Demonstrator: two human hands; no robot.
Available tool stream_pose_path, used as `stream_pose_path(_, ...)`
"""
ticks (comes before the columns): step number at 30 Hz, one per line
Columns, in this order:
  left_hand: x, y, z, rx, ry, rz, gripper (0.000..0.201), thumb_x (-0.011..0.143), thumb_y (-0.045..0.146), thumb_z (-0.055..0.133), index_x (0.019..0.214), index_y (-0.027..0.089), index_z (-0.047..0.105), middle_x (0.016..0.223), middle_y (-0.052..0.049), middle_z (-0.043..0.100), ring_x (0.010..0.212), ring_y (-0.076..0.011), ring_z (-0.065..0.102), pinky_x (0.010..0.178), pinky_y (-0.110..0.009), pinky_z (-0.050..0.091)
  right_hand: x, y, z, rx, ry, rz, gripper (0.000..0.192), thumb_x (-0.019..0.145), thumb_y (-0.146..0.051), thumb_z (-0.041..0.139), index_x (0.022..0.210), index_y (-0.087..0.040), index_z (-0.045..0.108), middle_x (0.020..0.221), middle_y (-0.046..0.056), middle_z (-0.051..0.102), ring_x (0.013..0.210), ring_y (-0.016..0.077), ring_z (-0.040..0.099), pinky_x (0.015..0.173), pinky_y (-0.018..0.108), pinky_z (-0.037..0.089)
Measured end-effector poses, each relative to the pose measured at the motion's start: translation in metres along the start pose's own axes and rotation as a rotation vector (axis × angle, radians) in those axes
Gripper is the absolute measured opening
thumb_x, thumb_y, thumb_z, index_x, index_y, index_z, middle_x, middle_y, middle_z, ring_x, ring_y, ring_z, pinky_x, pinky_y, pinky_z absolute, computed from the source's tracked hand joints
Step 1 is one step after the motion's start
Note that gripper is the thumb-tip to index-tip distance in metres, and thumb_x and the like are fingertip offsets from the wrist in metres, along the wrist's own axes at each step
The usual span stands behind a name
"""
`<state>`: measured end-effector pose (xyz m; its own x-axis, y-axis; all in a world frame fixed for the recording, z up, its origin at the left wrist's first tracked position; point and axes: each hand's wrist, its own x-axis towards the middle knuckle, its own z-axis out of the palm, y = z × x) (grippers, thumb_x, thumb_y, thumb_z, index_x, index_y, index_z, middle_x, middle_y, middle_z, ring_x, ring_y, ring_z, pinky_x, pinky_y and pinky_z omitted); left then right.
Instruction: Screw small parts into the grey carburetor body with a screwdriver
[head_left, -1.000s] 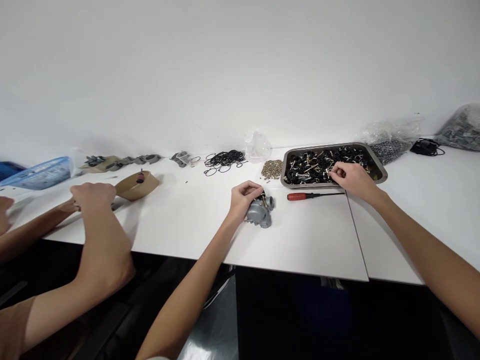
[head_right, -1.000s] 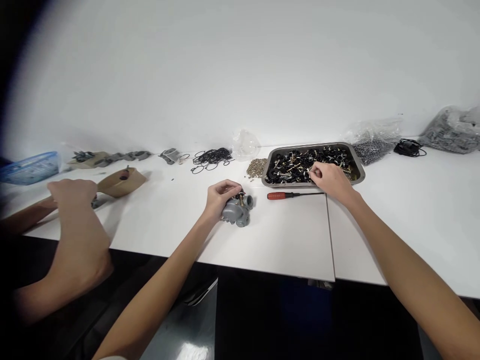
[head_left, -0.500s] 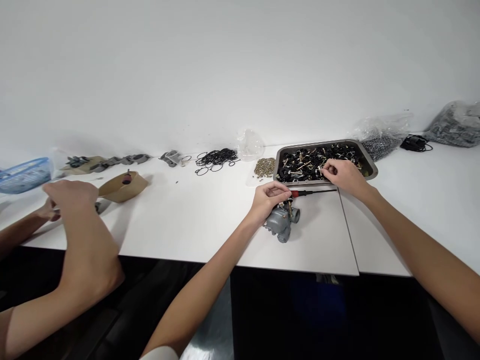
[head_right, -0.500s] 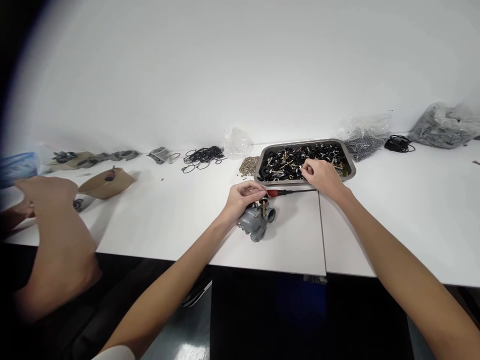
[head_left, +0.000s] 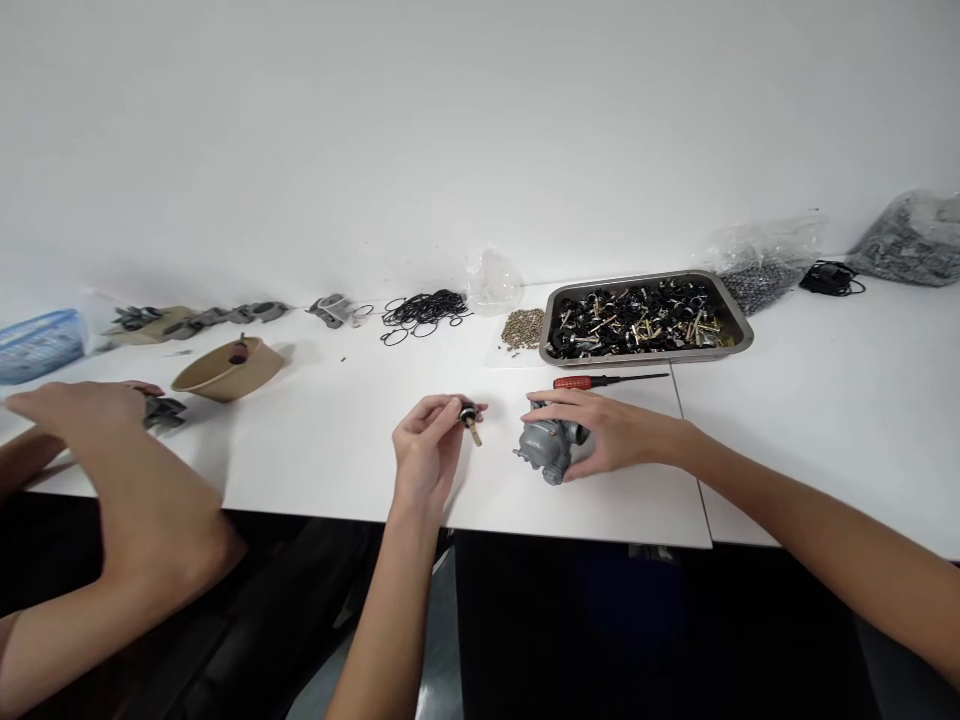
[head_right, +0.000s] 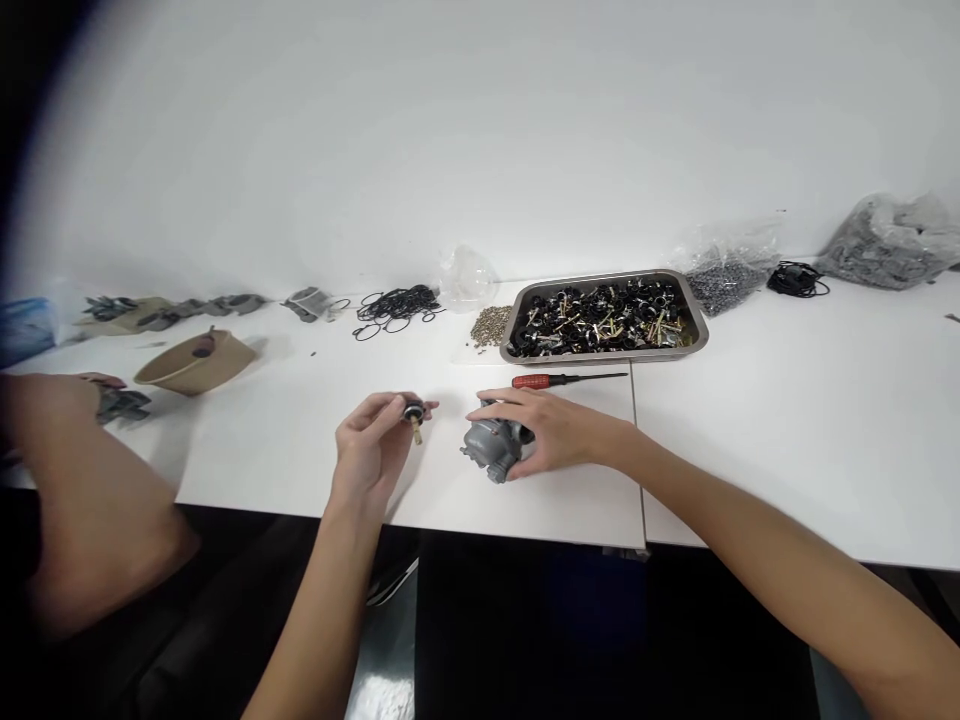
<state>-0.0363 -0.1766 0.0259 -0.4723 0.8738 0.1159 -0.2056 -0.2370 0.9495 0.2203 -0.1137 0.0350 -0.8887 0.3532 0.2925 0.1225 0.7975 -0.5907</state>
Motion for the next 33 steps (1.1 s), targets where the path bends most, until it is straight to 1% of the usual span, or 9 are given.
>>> stream_pose_path(3, -0.019, -0.009, -0.024, -0.034, 0.119, -0.081, 0.038, 0.051, 0.032, 0.098, 0.068, 0.016, 0.069, 0.071, -0.001, 0.073, 0.067, -0.0197, 0.074, 0.07, -0.033, 0.061, 0.0, -0.006, -0.002, -0.079, 0.023, 0.085, 0.07, 0.084, -0.042, 0.082, 0.144, -0.016, 0.056, 0.142, 0.019, 0.052, 0.127, 0.0311, 0.057, 0.103, 0.046, 0.053)
stream_pose_path(6, -0.032, -0.01, -0.032, -0.025, 0.187, -0.093, 0.039, 0.05, 0.031, 0.099, 0.069, 0.015, 0.07, 0.07, -0.002, 0.074, 0.065, -0.0198, 0.074, 0.067, -0.032, 0.061, -0.001, -0.008, -0.006, -0.115, 0.018, 0.158, 0.078, 0.076, -0.05, 0.087, 0.139, -0.013, 0.057, 0.131, 0.018, 0.052, 0.113, 0.0297, 0.059, 0.093, 0.046, 0.056)
stream_pose_path(10, -0.042, -0.006, -0.019, 0.001, 0.221, -0.094, 0.038, 0.05, 0.031, 0.099, 0.07, 0.014, 0.07, 0.069, -0.003, 0.074, 0.066, -0.022, 0.076, 0.066, -0.031, 0.061, -0.002, -0.006, -0.008, -0.014, -0.002, 0.257, 0.074, 0.071, -0.051, 0.089, 0.127, -0.015, 0.057, 0.131, 0.017, 0.055, 0.106, 0.0277, 0.062, 0.089, 0.044, 0.057)
stream_pose_path(15, -0.049, -0.002, 0.009, 0.005, 0.227, -0.087, 0.034, 0.053, 0.029, 0.095, 0.071, 0.014, 0.071, 0.067, -0.003, 0.072, 0.066, -0.0212, 0.076, 0.067, -0.03, 0.061, -0.001, 0.001, -0.006, 0.191, 0.123, 0.379, 0.08, 0.066, -0.053, 0.092, 0.128, -0.019, 0.057, 0.138, 0.016, 0.058, 0.124, 0.0338, 0.059, 0.104, 0.051, 0.051)
stream_pose_path(17, -0.05, 0.002, 0.02, 0.015, 0.23, -0.029, 0.03, 0.056, 0.027, 0.093, 0.071, 0.014, 0.072, 0.068, -0.003, 0.072, 0.067, -0.0198, 0.075, 0.068, -0.03, 0.061, 0.0, 0.003, -0.005, 0.379, 0.177, 0.46, 0.08, 0.066, -0.052, 0.092, 0.131, -0.021, 0.057, 0.135, 0.014, 0.061, 0.12, 0.0298, 0.062, 0.101, 0.046, 0.053)
stream_pose_path(20, -0.05, 0.008, 0.037, 0.049, 0.266, 0.139, 0.022, 0.062, 0.023, 0.089, 0.074, 0.014, 0.073, 0.071, -0.002, 0.072, 0.069, -0.0165, 0.073, 0.07, -0.029, 0.06, 0.002, 0.006, -0.003, 0.753, 0.241, 0.597, 0.073, 0.073, -0.056, 0.088, 0.13, -0.023, 0.056, 0.117, 0.009, 0.067, 0.093, 0.0195, 0.067, 0.077, 0.033, 0.057)
stream_pose_path(25, -0.049, 0.007, 0.068, 0.128, 0.308, 0.509, 0.014, 0.073, 0.018, 0.084, 0.078, 0.016, 0.072, 0.078, -0.002, 0.072, 0.075, -0.0148, 0.072, 0.073, -0.03, 0.061, 0.006, 0.006, -0.003, 1.248, 0.277, 0.683, 0.046, 0.098, -0.064, 0.053, 0.097, -0.018, 0.058, 0.079, 0.005, 0.065, 0.057, 0.0145, 0.06, 0.051, 0.028, 0.052)
stream_pose_path(28, -0.049, 0.001, 0.083, 0.139, 0.251, 0.618, 0.012, 0.077, 0.015, 0.083, 0.08, 0.016, 0.072, 0.081, -0.003, 0.071, 0.08, -0.0158, 0.072, 0.075, -0.031, 0.061, 0.008, 0.006, -0.006, 1.355, 0.282, 0.757, 0.052, 0.105, -0.062, 0.035, 0.091, -0.017, 0.059, 0.074, 0.006, 0.066, 0.049, 0.015, 0.058, 0.044, 0.028, 0.049)
stream_pose_path(33, -0.048, -0.004, 0.1, 0.103, 0.178, 0.657, 0.01, 0.081, 0.011, 0.08, 0.082, 0.017, 0.072, 0.083, -0.003, 0.07, 0.083, -0.0155, 0.071, 0.077, -0.031, 0.061, 0.007, 0.006, -0.008, 1.378, 0.282, 0.751, 0.056, 0.105, -0.062, 0.033, 0.093, -0.016, 0.062, 0.076, 0.007, 0.068, 0.047, 0.0154, 0.059, 0.043, 0.029, 0.05)
